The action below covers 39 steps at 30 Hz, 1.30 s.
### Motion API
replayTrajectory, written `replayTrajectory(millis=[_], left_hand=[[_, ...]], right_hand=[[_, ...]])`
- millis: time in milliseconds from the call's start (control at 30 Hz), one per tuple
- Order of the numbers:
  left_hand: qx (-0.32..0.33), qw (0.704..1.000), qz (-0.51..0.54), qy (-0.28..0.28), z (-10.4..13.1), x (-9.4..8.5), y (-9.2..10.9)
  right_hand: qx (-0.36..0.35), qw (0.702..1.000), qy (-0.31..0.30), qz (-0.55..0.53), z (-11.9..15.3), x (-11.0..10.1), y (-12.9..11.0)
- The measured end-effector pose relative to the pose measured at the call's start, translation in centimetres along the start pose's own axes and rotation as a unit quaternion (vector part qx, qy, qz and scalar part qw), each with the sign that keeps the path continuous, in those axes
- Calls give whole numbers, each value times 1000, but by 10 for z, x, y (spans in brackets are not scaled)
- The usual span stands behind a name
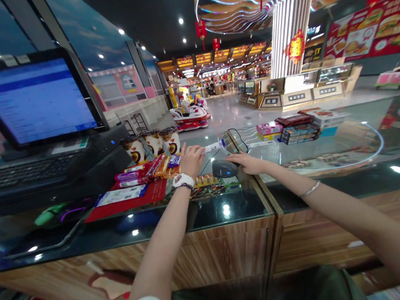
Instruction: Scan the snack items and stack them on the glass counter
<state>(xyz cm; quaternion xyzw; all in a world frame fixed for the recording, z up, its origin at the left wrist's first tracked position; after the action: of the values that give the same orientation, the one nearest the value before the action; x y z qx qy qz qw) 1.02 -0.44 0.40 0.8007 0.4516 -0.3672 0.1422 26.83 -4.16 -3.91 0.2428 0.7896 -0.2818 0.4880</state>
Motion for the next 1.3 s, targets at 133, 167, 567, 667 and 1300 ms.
replayTrajectory(millis=[133,167,567,667,1300], left_hand=[[27,1000,-5,5,-5,-8,9],[41,999,-5,2,-7,-11,12],[157,988,-2,1,-56,-31,98],[198,980,2,-9,-67,-22,126],[76,989,62,-111,-81,67,226]], right_hand=[[-1,992,124,21,0,-10,-4],[7,984,172,38,0,-14,-6],[-4,923,317,220,39,-62,3],[8,922,311,233,56,-67,15],[298,911,159,235,75,-94,86]])
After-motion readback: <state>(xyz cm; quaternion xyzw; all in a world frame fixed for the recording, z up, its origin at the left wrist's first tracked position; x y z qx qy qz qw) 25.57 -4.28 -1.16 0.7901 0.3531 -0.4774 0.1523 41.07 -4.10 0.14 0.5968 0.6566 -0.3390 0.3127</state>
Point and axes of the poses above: each hand's wrist, its own z-axis away from the middle knuckle, its own x-axis out of the palm, y = z × x, the point moved 1 cm from there along -z, towards the middle knuckle
